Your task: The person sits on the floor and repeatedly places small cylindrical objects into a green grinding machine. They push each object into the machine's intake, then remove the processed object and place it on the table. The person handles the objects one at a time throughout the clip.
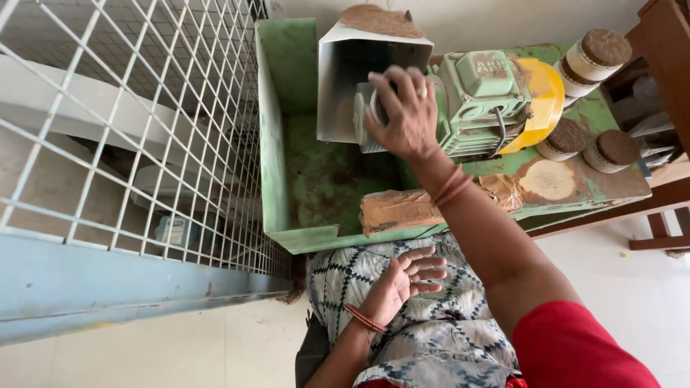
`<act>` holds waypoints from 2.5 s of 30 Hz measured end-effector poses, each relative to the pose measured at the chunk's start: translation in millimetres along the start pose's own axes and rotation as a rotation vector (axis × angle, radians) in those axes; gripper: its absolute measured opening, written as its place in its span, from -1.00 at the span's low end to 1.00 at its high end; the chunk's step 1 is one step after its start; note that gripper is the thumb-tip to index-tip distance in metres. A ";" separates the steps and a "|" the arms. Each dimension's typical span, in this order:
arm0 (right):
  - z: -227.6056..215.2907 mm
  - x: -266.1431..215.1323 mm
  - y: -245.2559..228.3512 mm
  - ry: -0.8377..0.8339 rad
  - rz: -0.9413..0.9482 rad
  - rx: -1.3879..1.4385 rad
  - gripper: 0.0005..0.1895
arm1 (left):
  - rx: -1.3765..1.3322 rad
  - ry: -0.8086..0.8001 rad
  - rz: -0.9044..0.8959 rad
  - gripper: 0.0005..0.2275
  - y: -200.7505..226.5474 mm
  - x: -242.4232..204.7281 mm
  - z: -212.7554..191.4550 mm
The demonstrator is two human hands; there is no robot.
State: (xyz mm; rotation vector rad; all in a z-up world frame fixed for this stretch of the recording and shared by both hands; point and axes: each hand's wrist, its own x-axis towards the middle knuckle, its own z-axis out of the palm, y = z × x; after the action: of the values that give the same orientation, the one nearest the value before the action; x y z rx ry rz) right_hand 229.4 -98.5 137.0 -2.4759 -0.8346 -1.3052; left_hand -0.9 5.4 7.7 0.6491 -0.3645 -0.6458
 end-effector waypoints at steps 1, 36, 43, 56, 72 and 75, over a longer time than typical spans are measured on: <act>6.9 12.8 8.1 0.008 0.027 0.012 -0.45 | 0.008 0.010 0.001 -0.19 1.2 0.1 0.2; 1.3 -7.3 -13.4 -0.059 -0.047 -0.013 -0.42 | 0.019 0.005 -0.015 -0.17 -1.0 0.8 -1.2; 2.7 9.7 25.1 -0.034 0.107 -0.124 -0.44 | 0.018 0.034 -0.011 -0.19 1.5 2.2 -3.2; 8.5 17.7 3.5 -0.013 0.064 0.023 -0.45 | 0.011 0.016 -0.028 -0.16 -2.5 2.7 -1.1; -11.1 -25.4 -10.0 -0.054 0.026 0.031 -0.43 | 0.003 0.018 -0.033 -0.13 -6.4 2.8 1.1; 5.9 14.6 11.6 -0.020 0.086 -0.015 -0.46 | 0.067 0.023 -0.036 -0.15 -6.7 2.2 1.3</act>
State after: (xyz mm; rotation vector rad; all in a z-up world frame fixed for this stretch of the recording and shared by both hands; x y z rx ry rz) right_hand 246.6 -99.8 146.2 -2.5109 -0.7164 -1.2636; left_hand -2.8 -0.8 4.5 0.7276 -0.3547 -0.6617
